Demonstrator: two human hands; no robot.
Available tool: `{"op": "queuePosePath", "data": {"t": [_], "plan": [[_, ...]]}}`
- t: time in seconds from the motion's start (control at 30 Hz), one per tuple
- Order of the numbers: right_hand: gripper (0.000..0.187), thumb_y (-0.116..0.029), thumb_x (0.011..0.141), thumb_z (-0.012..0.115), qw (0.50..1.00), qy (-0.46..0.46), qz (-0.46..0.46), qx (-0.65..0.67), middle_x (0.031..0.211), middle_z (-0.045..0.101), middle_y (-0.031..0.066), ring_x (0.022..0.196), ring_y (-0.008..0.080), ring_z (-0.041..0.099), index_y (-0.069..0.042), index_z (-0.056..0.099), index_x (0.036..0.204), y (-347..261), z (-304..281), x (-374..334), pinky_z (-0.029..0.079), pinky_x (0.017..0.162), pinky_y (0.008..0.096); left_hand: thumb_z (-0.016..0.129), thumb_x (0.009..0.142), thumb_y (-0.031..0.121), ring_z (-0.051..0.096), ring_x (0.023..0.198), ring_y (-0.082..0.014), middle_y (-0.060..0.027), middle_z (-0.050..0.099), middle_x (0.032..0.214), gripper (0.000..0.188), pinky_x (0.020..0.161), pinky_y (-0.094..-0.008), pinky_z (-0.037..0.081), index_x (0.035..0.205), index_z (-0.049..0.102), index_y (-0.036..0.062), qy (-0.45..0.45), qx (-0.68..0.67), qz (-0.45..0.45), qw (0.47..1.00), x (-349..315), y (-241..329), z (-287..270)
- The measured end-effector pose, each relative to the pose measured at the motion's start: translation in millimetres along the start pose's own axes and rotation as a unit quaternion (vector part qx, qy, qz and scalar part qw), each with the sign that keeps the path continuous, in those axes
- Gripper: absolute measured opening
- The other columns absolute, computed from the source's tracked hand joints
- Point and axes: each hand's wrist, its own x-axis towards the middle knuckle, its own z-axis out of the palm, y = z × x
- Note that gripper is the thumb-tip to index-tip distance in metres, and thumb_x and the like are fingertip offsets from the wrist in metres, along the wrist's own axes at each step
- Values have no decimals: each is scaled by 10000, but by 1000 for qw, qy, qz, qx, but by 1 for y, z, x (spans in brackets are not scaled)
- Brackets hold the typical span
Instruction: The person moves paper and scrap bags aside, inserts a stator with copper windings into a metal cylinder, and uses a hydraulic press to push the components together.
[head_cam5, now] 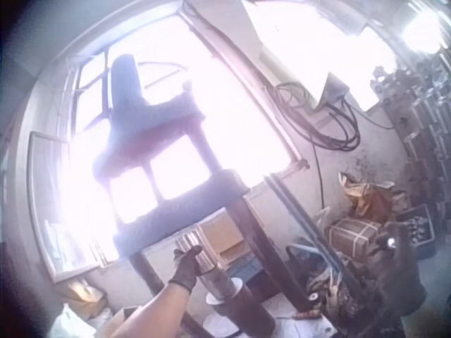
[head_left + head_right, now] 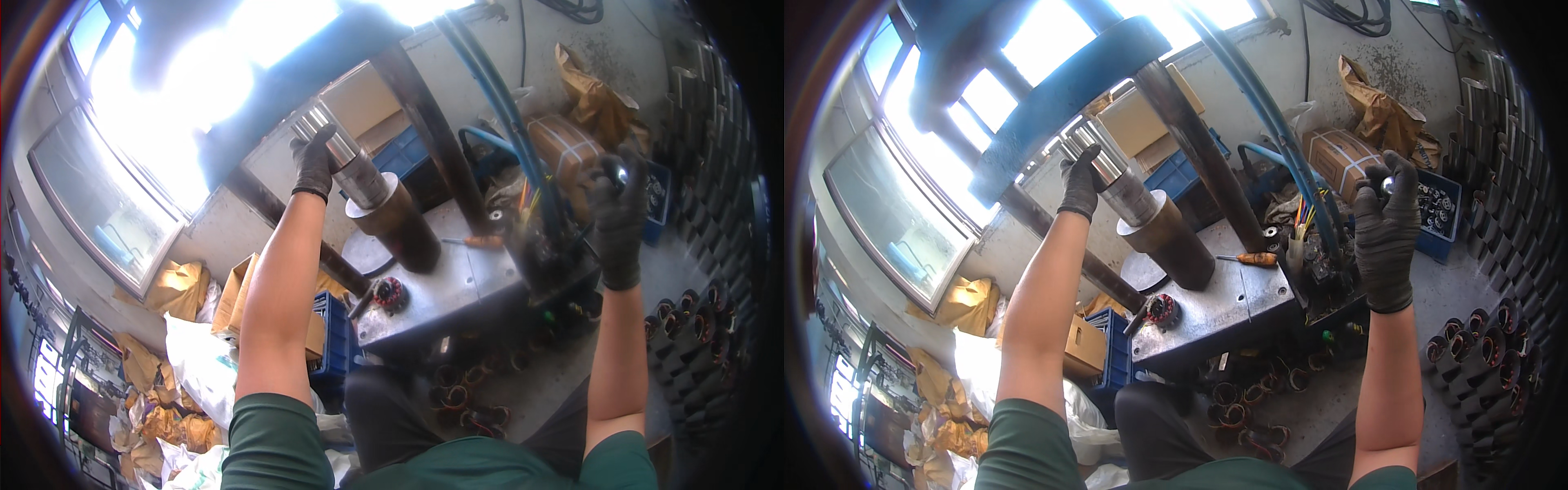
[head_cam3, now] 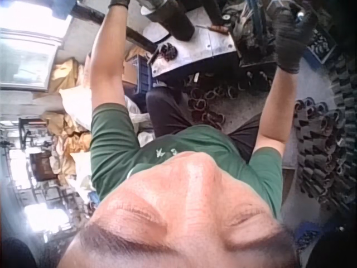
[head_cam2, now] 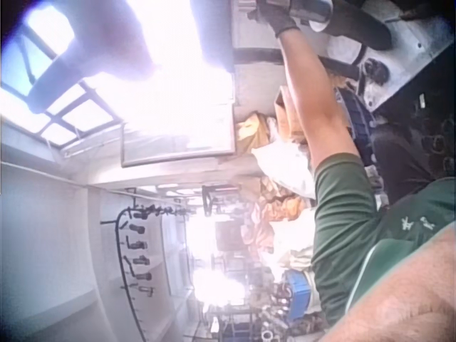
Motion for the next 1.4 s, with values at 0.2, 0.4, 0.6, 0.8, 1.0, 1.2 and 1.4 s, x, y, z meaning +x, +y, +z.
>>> {"op": "queuePosePath", "data": {"t": [0.2, 0.4, 0.6, 0.8, 1.0, 1.2, 1.4], "plan": [[274, 31, 977, 591, 992, -52, 109, -44, 1110, 706, 93, 945, 132, 639, -29, 687, 1228, -23, -38, 16, 532, 919, 306, 906, 747, 184, 680, 979, -271, -168, 647, 1125, 674, 819, -417, 591, 1233, 487, -23, -8, 2, 2, 1000, -18, 4, 2], [354, 41, 939, 645, 977, -122, -18, -173, 1201, 712, 89, 1057, 166, 680, -55, 702, 1275, -57, -45, 19, 546, 941, 318, 900, 748, 231, 663, 1029, -283, -187, 629, 1154, 726, 867, -418, 583, 1257, 457, -35, 23, 69, 84, 994, -22, -5, 4], [356, 68, 865, 669, 942, -226, -64, -240, 1175, 716, 151, 1061, 279, 702, -33, 728, 1201, -76, -61, 17, 546, 954, 364, 900, 751, 307, 653, 1067, -269, -188, 635, 1198, 822, 884, -404, 571, 1339, 428, -22, 15, 99, 108, 989, -6, -41, -10], [266, -237, 863, 696, 812, -409, -112, -402, 1010, 721, 194, 926, 385, 697, -31, 729, 1028, -100, -76, 9, 558, 812, 453, 906, 737, 284, 657, 1006, -233, -153, 645, 1199, 859, 836, -359, 575, 1389, 407, 29, -8, -31, 70, 997, -62, -79, 1], [285, -331, 857, 641, 599, -667, -57, -440, 887, 710, 160, 792, 371, 704, -68, 697, 951, -132, -109, -13, 558, 716, 476, 934, 697, 394, 675, 888, -193, -105, 694, 1020, 800, 791, -332, 570, 1261, 500, 30, -6, 54, 24, 998, -73, -81, -17], [169, -251, 828, 675, 640, -638, -75, -422, 692, 647, 136, 684, 374, 677, -84, 687, 812, -127, -138, -57, 529, 647, 497, 939, 673, 447, 722, 941, -277, -148, 730, 1047, 810, 855, -388, 571, 1243, 566, 8, 57, 103, 35, 992, -83, -74, -9], [190, -190, 782, 737, 730, -514, -14, -450, 678, 619, 182, 670, 390, 653, -54, 630, 705, -147, -129, -78, 507, 617, 484, 949, 648, 406, 721, 1034, -316, -175, 735, 1109, 800, 927, -411, 556, 1257, 595, 27, 33, 75, 7, 997, -80, -78, 0]]}}
